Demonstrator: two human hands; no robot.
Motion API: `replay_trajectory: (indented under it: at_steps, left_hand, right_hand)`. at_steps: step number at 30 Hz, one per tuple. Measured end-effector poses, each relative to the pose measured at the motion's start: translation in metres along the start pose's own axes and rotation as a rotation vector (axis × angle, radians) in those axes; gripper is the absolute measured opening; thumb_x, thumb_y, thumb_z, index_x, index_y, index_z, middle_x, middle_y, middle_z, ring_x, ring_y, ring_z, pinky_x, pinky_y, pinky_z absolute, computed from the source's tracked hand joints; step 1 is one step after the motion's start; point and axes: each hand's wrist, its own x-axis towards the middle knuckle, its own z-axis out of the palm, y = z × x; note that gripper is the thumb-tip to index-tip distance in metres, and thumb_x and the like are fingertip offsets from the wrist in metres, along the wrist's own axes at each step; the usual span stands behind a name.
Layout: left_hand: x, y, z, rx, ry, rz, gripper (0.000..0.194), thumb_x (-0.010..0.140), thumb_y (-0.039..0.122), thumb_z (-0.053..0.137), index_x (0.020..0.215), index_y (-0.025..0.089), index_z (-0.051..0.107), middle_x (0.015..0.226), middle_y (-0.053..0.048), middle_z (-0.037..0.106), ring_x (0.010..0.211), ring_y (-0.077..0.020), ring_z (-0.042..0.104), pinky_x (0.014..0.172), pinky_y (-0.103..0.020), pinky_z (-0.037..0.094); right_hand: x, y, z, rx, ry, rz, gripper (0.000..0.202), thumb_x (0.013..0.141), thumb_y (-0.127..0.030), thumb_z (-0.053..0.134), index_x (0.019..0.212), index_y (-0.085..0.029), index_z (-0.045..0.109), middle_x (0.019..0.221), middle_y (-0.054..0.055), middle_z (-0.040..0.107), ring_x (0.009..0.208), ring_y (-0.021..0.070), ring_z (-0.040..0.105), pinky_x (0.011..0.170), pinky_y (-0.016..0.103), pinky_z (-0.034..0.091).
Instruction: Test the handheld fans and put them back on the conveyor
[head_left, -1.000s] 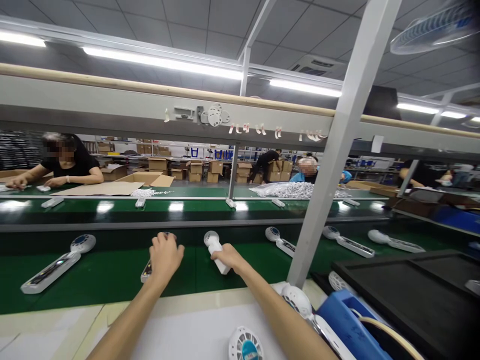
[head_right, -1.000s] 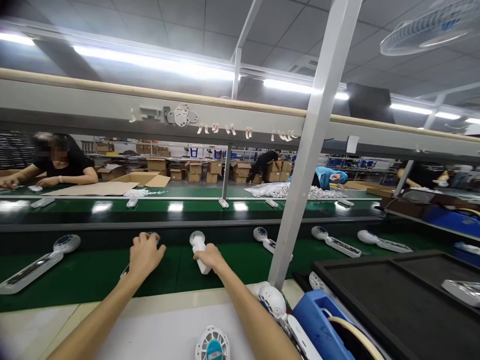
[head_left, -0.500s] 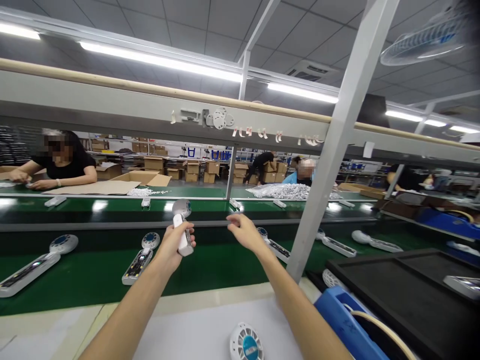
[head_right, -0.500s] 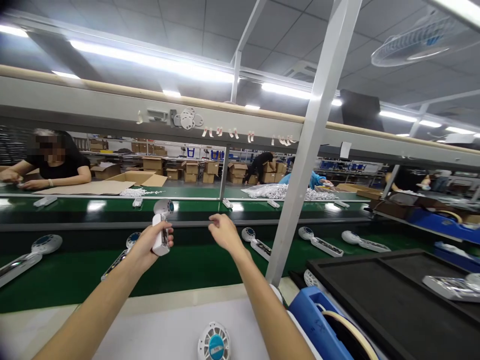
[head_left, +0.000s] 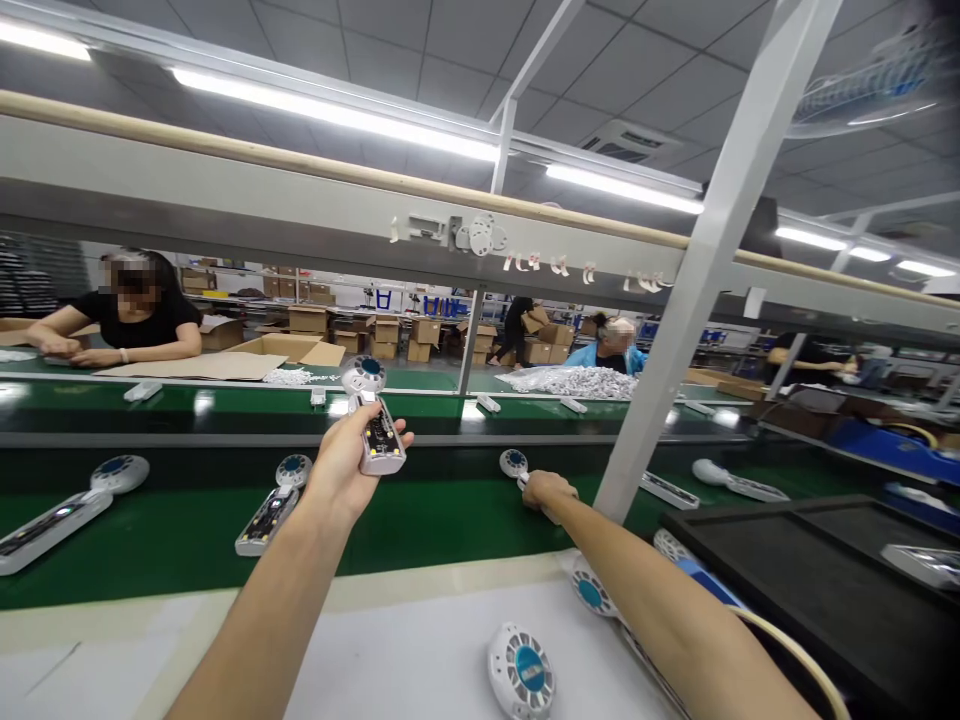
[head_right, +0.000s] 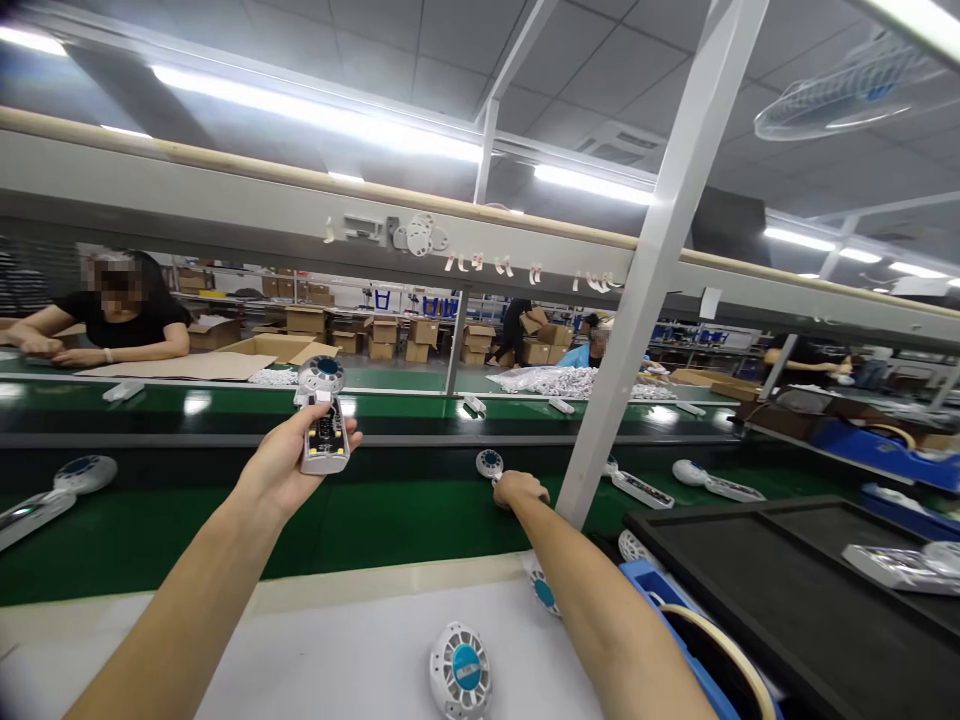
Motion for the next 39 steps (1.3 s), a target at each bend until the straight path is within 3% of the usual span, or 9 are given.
replay_trajectory:
  at_steps: [3,6,12,16,19,22,27,33,39]
  left_hand:
    - [-0.003,-0.001,0.001,-0.019,-0.033,0.024,0.009,0.095,0.013,0.051,0.102,0.011,0.055,0.089,-0.011,0.067,0.079,-0.0246,0.073,0.064,-0.042,0.064]
    - [-0.003,-0.002,0.0,0.006,-0.038,0.048,0.01,0.097,0.015,0.047,0.104,0.012,0.055,0.09,-0.01,0.067,0.074,-0.0218,0.072,0.06,-0.04,0.064]
    - [-0.01,0.003,0.0,0.073,-0.05,0.068,0.013,0.088,0.006,0.053,0.1,0.012,0.054,0.084,-0.008,0.066,0.071,-0.0196,0.07,0.06,-0.036,0.063]
    - [-0.02,0.004,0.001,0.125,-0.128,0.081,0.025,0.082,0.0,0.055,0.102,0.014,0.054,0.089,-0.009,0.068,0.08,-0.0211,0.072,0.07,-0.039,0.064]
    - [-0.027,0.001,0.004,0.16,-0.195,0.074,0.028,0.082,0.002,0.056,0.106,0.016,0.055,0.095,-0.009,0.069,0.086,-0.0217,0.072,0.077,-0.044,0.064]
    - [-0.031,-0.005,0.006,0.208,-0.258,0.051,0.032,0.082,0.003,0.055,0.11,0.018,0.055,0.104,-0.008,0.068,0.089,-0.0218,0.072,0.079,-0.046,0.063]
    - [-0.032,-0.016,0.007,0.356,-0.422,0.04,0.039,0.08,0.009,0.059,0.117,0.019,0.052,0.095,-0.006,0.07,0.072,-0.0191,0.072,0.066,-0.032,0.061]
    - [-0.035,-0.022,0.008,0.403,-0.564,0.101,0.053,0.078,0.014,0.063,0.127,0.023,0.043,0.088,-0.003,0.068,0.068,-0.0188,0.069,0.063,-0.031,0.058]
    - [-0.035,-0.021,0.008,0.405,-0.59,0.122,0.058,0.077,0.014,0.064,0.129,0.025,0.04,0.09,-0.003,0.067,0.069,-0.0199,0.07,0.063,-0.032,0.058]
  right_hand:
    - [-0.003,-0.003,0.0,0.201,-0.194,0.039,0.017,0.092,-0.024,0.066,0.102,-0.011,0.064,0.103,0.006,0.066,0.092,0.018,0.065,0.081,0.037,0.057]
    - [-0.013,-0.02,-0.004,0.514,-0.342,-0.041,0.014,0.094,-0.025,0.064,0.096,-0.01,0.063,0.089,0.003,0.066,0.075,0.0125,0.064,0.067,0.028,0.056]
    - [-0.068,-0.065,-0.039,1.198,-0.403,-0.318,0.014,0.093,-0.024,0.057,0.087,-0.012,0.06,0.073,0.003,0.064,0.058,0.0094,0.06,0.056,0.021,0.055]
    - [-0.119,-0.063,-0.059,1.429,-0.487,-0.432,0.019,0.089,-0.017,0.043,0.089,-0.011,0.061,0.082,0.01,0.069,0.066,0.0152,0.067,0.065,0.03,0.061]
    - [-0.146,-0.052,-0.063,1.504,-0.493,-0.525,0.02,0.08,-0.011,0.05,0.097,-0.013,0.059,0.092,0.009,0.071,0.076,0.0201,0.071,0.075,0.038,0.062]
    - [-0.162,-0.042,-0.068,1.515,-0.467,-0.669,0.036,0.074,-0.011,0.059,0.109,-0.018,0.053,0.097,0.005,0.07,0.08,0.0217,0.071,0.076,0.042,0.062]
    - [-0.18,-0.035,-0.083,1.428,-0.461,-0.752,0.051,0.07,-0.016,0.065,0.117,-0.023,0.048,0.099,0.001,0.066,0.08,0.0193,0.07,0.068,0.035,0.062]
    - [-0.186,-0.031,-0.088,1.361,-0.474,-0.861,0.07,0.068,-0.018,0.068,0.13,-0.026,0.038,0.098,0.001,0.064,0.075,0.0183,0.069,0.059,0.03,0.059]
    - [-0.185,-0.033,-0.082,1.337,-0.503,-0.947,0.085,0.069,-0.016,0.065,0.143,-0.029,0.023,0.095,0.0,0.067,0.068,0.0183,0.069,0.06,0.033,0.059]
